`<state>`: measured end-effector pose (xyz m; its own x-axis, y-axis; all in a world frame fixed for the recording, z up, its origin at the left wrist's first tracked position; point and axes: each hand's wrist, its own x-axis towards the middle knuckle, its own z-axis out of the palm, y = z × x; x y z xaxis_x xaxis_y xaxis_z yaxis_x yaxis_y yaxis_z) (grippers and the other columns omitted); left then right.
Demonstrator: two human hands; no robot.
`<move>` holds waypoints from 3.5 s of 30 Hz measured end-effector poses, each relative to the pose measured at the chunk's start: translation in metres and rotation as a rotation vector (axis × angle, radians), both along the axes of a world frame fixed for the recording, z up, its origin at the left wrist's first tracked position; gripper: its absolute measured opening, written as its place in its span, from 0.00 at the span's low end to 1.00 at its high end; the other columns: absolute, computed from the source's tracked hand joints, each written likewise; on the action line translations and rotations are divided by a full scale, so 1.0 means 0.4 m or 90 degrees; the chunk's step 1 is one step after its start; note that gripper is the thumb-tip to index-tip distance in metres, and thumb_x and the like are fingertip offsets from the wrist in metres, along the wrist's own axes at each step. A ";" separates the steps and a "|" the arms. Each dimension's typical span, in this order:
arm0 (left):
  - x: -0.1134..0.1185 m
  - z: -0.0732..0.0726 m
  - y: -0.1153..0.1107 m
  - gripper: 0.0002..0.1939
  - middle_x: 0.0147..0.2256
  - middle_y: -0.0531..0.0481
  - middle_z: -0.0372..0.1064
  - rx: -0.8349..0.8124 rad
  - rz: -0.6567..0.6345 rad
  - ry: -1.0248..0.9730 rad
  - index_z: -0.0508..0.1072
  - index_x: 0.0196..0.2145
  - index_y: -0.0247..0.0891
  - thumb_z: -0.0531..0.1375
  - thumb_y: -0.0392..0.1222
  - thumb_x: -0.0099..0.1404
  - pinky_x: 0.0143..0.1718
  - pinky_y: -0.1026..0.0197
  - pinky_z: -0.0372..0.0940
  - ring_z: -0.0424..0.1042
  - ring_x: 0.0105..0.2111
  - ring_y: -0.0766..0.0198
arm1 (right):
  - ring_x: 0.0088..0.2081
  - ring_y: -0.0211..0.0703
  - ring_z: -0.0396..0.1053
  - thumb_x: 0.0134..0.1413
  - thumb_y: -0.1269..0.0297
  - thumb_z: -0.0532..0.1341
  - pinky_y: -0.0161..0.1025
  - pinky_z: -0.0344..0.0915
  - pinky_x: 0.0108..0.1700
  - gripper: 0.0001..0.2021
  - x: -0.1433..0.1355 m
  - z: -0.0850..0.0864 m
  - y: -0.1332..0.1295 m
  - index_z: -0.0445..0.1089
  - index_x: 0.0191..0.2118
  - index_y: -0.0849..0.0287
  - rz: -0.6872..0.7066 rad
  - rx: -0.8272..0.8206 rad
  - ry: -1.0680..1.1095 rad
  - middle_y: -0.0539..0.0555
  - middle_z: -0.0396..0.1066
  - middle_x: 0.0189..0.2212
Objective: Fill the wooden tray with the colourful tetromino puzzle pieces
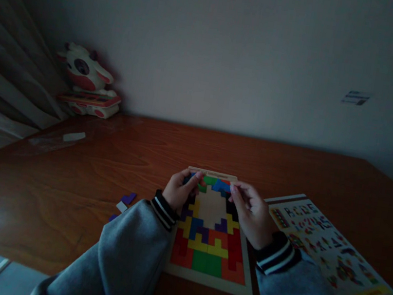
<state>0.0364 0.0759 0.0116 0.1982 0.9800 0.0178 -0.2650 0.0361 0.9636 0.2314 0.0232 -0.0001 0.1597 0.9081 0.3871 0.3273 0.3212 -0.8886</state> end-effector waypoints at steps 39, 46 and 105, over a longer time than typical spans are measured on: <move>-0.014 0.013 0.036 0.06 0.27 0.47 0.74 -0.250 0.163 -0.263 0.73 0.40 0.31 0.59 0.35 0.66 0.20 0.70 0.64 0.70 0.21 0.70 | 0.37 0.43 0.77 0.60 0.55 0.61 0.42 0.76 0.40 0.15 -0.011 0.001 -0.003 0.68 0.50 0.54 0.080 -0.019 -0.053 0.54 0.76 0.37; -0.013 0.014 0.036 0.06 0.27 0.47 0.74 -0.255 0.160 -0.252 0.73 0.40 0.31 0.61 0.35 0.65 0.20 0.71 0.63 0.70 0.20 0.70 | 0.39 0.43 0.77 0.60 0.59 0.61 0.43 0.75 0.43 0.12 -0.015 -0.018 -0.004 0.67 0.49 0.53 0.125 -0.031 -0.101 0.54 0.76 0.39; -0.010 0.006 0.006 0.12 0.38 0.41 0.78 -0.151 -0.119 -0.162 0.76 0.43 0.29 0.65 0.37 0.62 0.33 0.65 0.71 0.76 0.30 0.66 | 0.36 0.42 0.72 0.64 0.65 0.56 0.41 0.71 0.41 0.11 0.002 0.010 -0.013 0.69 0.50 0.54 0.072 0.143 -0.403 0.53 0.73 0.35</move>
<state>0.0326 0.0781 0.0140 0.3925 0.9102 -0.1323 -0.4624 0.3196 0.8270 0.2320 0.0182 0.0040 -0.2509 0.7924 0.5560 0.7160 0.5385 -0.4443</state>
